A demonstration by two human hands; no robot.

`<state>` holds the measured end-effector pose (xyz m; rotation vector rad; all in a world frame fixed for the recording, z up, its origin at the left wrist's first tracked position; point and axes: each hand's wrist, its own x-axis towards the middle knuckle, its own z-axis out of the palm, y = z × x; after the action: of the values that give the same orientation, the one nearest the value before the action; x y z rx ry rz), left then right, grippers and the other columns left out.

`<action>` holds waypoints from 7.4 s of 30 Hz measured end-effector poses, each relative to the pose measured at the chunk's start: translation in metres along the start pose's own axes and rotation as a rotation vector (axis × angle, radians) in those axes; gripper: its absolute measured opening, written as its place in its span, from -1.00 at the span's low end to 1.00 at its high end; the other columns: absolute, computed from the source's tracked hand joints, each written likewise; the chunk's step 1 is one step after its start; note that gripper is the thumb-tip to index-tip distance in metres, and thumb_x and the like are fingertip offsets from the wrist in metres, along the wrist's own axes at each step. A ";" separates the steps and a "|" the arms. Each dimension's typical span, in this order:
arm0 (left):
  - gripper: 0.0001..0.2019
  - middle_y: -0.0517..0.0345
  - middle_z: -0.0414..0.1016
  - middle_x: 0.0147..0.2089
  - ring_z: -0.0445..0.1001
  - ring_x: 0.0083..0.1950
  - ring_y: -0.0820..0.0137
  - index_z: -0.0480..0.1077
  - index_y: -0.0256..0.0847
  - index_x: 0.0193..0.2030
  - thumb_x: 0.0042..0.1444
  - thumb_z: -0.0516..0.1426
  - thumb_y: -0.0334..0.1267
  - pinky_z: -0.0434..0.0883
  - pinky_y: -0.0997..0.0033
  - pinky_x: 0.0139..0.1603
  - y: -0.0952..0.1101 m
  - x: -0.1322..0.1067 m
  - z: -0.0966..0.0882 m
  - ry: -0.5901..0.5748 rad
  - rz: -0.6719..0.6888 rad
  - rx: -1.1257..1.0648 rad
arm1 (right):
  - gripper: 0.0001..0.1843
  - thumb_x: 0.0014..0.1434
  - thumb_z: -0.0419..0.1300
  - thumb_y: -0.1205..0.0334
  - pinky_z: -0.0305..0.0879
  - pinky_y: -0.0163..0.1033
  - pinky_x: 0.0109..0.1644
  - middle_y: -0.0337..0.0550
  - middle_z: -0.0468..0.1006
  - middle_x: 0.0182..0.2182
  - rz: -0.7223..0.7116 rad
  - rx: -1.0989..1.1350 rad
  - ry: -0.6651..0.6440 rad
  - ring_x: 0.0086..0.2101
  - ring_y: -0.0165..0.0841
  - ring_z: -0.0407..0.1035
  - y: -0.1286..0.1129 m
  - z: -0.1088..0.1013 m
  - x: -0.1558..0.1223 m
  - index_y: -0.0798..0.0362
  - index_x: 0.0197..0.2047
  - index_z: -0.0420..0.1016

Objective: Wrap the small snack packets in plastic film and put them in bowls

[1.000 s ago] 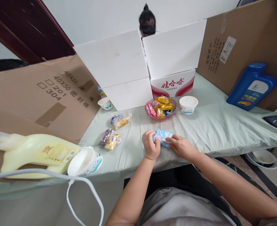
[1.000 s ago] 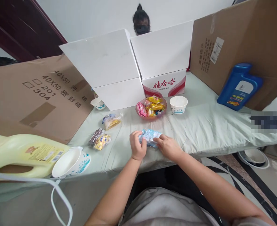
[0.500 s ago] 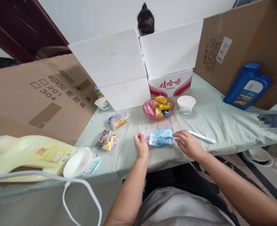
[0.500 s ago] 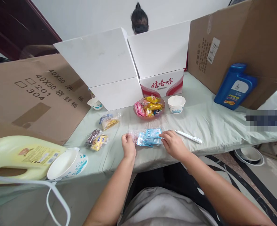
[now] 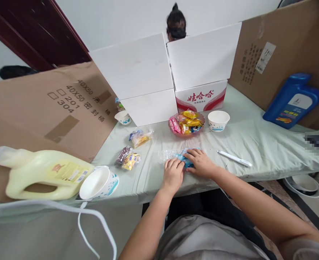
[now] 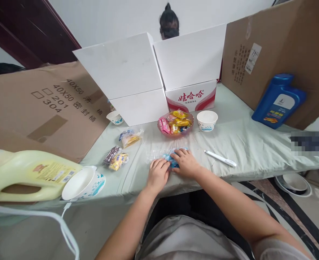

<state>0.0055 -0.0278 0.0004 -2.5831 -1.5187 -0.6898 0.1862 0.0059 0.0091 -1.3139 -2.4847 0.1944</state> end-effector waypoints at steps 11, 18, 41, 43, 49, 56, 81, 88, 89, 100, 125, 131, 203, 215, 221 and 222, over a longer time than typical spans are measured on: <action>-0.80 0.06 0.55 -0.30 0.51 -0.29 0.27 0.44 -0.15 -0.18 0.28 -0.02 -0.32 0.40 0.27 -0.24 -0.003 -0.047 -0.012 0.000 -0.028 0.036 | -0.35 0.15 0.19 -0.14 0.17 0.14 0.08 0.18 0.30 0.20 0.144 -0.074 -0.109 0.12 0.11 0.19 -0.024 -0.002 0.022 0.08 0.19 0.35; -0.62 -0.16 0.30 0.30 0.57 -0.11 0.14 0.35 -0.22 0.16 0.19 0.10 -0.31 0.49 0.22 -0.21 -0.019 -0.010 -0.010 -0.280 -0.393 0.183 | -0.49 0.14 0.16 0.24 0.23 -0.02 0.05 0.16 0.41 0.08 0.152 -0.109 -0.100 0.04 -0.03 0.31 -0.018 -0.008 0.018 0.10 0.17 0.31; -0.57 -0.11 0.13 0.41 0.59 -0.09 0.14 0.27 -0.18 0.28 0.29 0.00 -0.22 0.55 0.14 -0.11 -0.018 -0.018 -0.011 -0.379 -0.405 0.161 | -0.70 0.21 0.13 0.28 0.22 -0.07 0.03 0.01 0.57 -0.07 0.132 -0.052 0.249 -0.04 -0.14 0.38 0.048 -0.105 0.102 0.06 -0.01 0.53; -0.57 -0.12 0.16 0.39 0.59 -0.10 0.15 0.29 -0.20 0.27 0.28 0.02 -0.23 0.55 0.15 -0.12 -0.018 -0.018 -0.010 -0.351 -0.401 0.158 | -0.73 0.27 0.10 0.20 0.25 -0.13 0.00 -0.01 0.58 -0.13 -0.027 0.076 0.164 -0.09 -0.21 0.41 0.032 -0.087 0.075 0.09 -0.05 0.54; -0.76 -0.04 0.40 0.22 0.53 0.00 0.18 0.50 -0.20 -0.05 0.25 0.05 -0.27 0.53 0.21 -0.08 -0.017 -0.033 -0.018 -0.170 -0.284 0.065 | -0.31 0.02 0.35 -0.08 0.20 0.08 0.16 0.14 0.40 0.16 -0.359 0.131 -0.272 0.13 -0.02 0.26 0.009 -0.025 -0.027 0.07 0.16 0.41; -0.81 0.01 0.50 0.09 0.38 0.05 0.08 0.52 -0.19 -0.14 0.07 0.25 -0.31 0.44 0.06 0.03 -0.018 -0.061 -0.042 -0.088 -0.076 0.121 | -0.68 0.31 -0.06 0.40 0.34 -0.08 -0.02 0.03 0.56 -0.11 -0.235 0.131 -0.110 -0.09 -0.23 0.39 0.022 -0.025 -0.090 0.07 -0.08 0.51; -0.70 0.02 0.49 0.01 0.40 -0.05 0.18 0.49 -0.12 0.01 0.20 0.06 -0.40 0.45 0.17 -0.09 0.036 -0.057 -0.021 -0.172 -0.156 0.103 | -0.66 0.30 0.04 0.22 0.20 0.09 0.18 0.18 0.47 0.06 0.262 0.060 0.183 0.11 -0.03 0.29 0.028 -0.031 -0.026 0.16 0.06 0.44; -0.86 0.00 0.50 -0.06 0.35 -0.06 0.13 0.53 -0.14 -0.23 0.20 0.12 -0.28 0.39 0.13 -0.07 0.031 -0.046 -0.040 -0.150 -0.171 0.196 | -0.31 0.11 0.29 0.03 0.19 0.09 0.17 0.09 0.39 0.15 -0.216 0.167 -0.058 0.12 -0.05 0.25 -0.031 -0.006 -0.095 0.07 0.25 0.25; -0.87 -0.01 0.50 -0.10 0.35 -0.07 0.12 0.53 -0.15 -0.23 0.18 0.14 -0.28 0.39 0.13 -0.08 0.024 -0.048 -0.045 -0.157 -0.191 0.215 | -0.37 0.15 0.25 0.14 0.16 0.10 0.18 0.10 0.36 0.18 -0.196 0.109 -0.039 0.16 -0.04 0.22 -0.027 0.000 -0.101 0.08 0.26 0.25; -0.58 0.06 0.44 0.11 0.36 0.17 0.13 0.41 -0.09 0.00 -0.06 0.29 -0.33 0.36 0.08 0.14 -0.029 -0.077 -0.064 -0.242 -0.173 -0.003 | -0.71 0.28 -0.05 0.42 0.31 -0.05 -0.08 -0.02 0.58 -0.23 -0.140 0.204 0.181 -0.19 -0.24 0.43 0.002 -0.006 -0.119 0.05 -0.07 0.45; -0.89 0.02 0.39 0.07 0.37 0.09 0.17 0.51 -0.16 -0.42 -0.10 0.18 -0.23 0.32 0.21 0.12 -0.093 -0.025 -0.050 -0.223 -0.521 -0.131 | -0.90 -0.03 0.30 0.36 0.05 0.19 0.23 -0.07 0.17 0.32 -0.248 0.061 -0.130 0.31 0.08 -0.06 0.044 -0.035 0.018 0.03 -0.36 0.58; -0.89 0.15 0.46 -0.28 0.44 -0.26 0.35 0.46 -0.19 -0.44 -0.16 0.18 -0.25 0.36 0.39 -0.21 -0.097 -0.018 -0.047 -0.407 -0.531 -0.312 | -0.94 -0.04 0.32 0.35 0.19 -0.02 0.08 -0.14 0.58 -0.36 -0.309 0.092 -0.239 -0.14 -0.19 0.41 0.051 -0.035 0.033 0.04 -0.44 0.54; -0.78 0.17 0.55 -0.30 0.49 -0.32 0.36 0.41 -0.13 -0.15 0.23 -0.02 -0.18 0.39 0.39 -0.22 -0.079 -0.008 -0.036 -0.197 -0.284 -0.240 | -0.74 0.33 -0.04 0.18 0.37 -0.20 -0.22 -0.10 0.61 -0.29 0.090 0.209 0.075 -0.30 -0.27 0.49 0.070 -0.030 -0.055 0.02 -0.13 0.46; -0.65 -0.24 0.43 0.03 0.38 0.10 0.00 0.40 -0.31 0.05 0.16 0.11 -0.21 0.33 0.06 0.08 -0.065 0.015 -0.030 -0.006 -0.435 0.189 | -0.65 0.30 0.05 0.14 0.24 0.03 0.06 0.15 0.50 -0.01 0.102 -0.179 0.114 0.02 -0.03 0.35 0.055 -0.023 -0.016 0.12 0.03 0.48; -0.41 -0.18 0.17 0.37 0.03 0.41 -0.08 0.21 -0.20 0.31 0.22 0.04 0.04 0.03 -0.15 0.34 -0.015 0.007 -0.004 -0.169 -0.104 0.024 | -0.22 0.24 0.03 -0.24 -0.14 0.27 0.31 0.14 0.13 0.34 -0.196 -0.124 -0.081 0.32 0.07 -0.08 0.033 0.003 -0.019 0.10 0.35 0.17; -0.34 -0.17 0.09 0.41 -0.06 0.44 -0.13 0.16 -0.18 0.35 0.19 0.04 0.11 -0.03 -0.22 0.35 -0.012 0.006 0.003 -0.262 -0.121 0.004 | -0.18 0.23 0.02 -0.28 -0.14 0.29 0.31 0.15 0.11 0.35 -0.180 -0.115 -0.123 0.33 0.08 -0.11 0.033 0.007 -0.020 0.10 0.37 0.14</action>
<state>-0.0011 -0.0163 -0.0015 -2.6831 -1.7574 -0.3653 0.2198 0.0089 -0.0111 -1.1426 -2.7382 0.0942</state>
